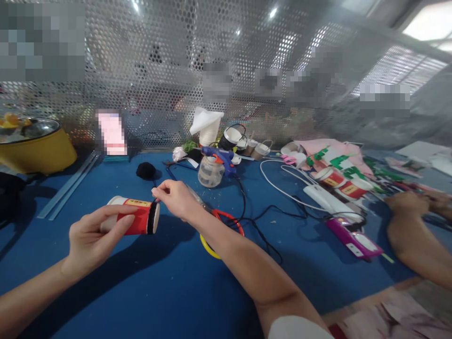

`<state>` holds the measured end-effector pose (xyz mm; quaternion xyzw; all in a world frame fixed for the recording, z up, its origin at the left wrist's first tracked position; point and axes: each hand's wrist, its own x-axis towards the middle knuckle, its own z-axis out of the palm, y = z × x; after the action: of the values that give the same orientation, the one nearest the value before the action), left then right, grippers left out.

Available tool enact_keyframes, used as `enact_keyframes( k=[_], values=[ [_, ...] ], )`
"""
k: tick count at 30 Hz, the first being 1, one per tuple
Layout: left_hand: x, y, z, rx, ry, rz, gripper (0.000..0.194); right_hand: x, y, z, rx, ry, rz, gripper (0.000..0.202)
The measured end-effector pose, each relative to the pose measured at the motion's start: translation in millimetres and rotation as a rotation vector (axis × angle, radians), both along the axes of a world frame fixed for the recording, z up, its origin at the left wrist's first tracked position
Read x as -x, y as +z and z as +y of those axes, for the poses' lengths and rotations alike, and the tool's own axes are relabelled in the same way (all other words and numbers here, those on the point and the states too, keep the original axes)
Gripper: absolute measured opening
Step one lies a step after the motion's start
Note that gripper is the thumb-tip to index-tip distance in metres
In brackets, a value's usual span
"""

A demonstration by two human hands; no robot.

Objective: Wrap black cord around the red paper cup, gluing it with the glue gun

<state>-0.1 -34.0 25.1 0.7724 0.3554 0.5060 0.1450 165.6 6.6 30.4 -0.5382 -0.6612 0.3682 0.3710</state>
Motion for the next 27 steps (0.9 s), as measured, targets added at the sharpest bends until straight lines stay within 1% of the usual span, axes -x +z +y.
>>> enact_keyframes(
  k=[5, 8, 10, 13, 15, 17, 19, 20, 22, 24, 27],
  values=[
    [1, -0.6, 0, 0.013, -0.008, -0.017, 0.011, 2, -4.4, 0, 0.071, 0.018, 0.000, 0.019],
    [1, -1.1, 0, 0.079, -0.020, -0.059, 0.012, 4, -8.5, 0, 0.159, 0.050, -0.010, 0.021],
    [0, -0.8, 1, 0.140, -0.028, -0.109, 0.012, 5, -10.7, 1, 0.184, 0.068, -0.053, 0.022],
    [-3, 0.3, 5, 0.297, -0.001, -0.196, 0.012, 3, -13.0, 4, 0.146, 0.080, -0.132, 0.022],
    [-4, 1.2, 8, 0.446, 0.016, -0.268, 0.017, -1, -12.8, 6, 0.089, 0.051, -0.159, 0.025],
    [-5, 1.7, 11, 0.504, 0.026, -0.331, 0.021, -7, -10.1, 6, 0.017, 0.000, -0.177, 0.026],
    [-4, 1.3, 13, 0.473, 0.043, -0.322, 0.023, -13, -5.0, 2, -0.008, -0.008, -0.131, 0.027],
    [-4, 0.7, 12, 0.435, 0.048, -0.292, 0.022, -15, -2.3, -2, 0.022, 0.018, -0.066, 0.030],
    [-3, -1.6, 11, 0.335, 0.045, -0.208, 0.020, -16, 1.9, -12, 0.139, 0.102, 0.120, 0.036],
    [-2, -4.8, 9, 0.235, 0.025, -0.107, 0.020, -13, 2.9, -22, 0.249, 0.163, 0.314, 0.036],
    [0, -9.6, 7, 0.136, -0.028, 0.015, 0.021, -6, -0.7, -30, 0.301, 0.152, 0.503, 0.028]
  ],
)
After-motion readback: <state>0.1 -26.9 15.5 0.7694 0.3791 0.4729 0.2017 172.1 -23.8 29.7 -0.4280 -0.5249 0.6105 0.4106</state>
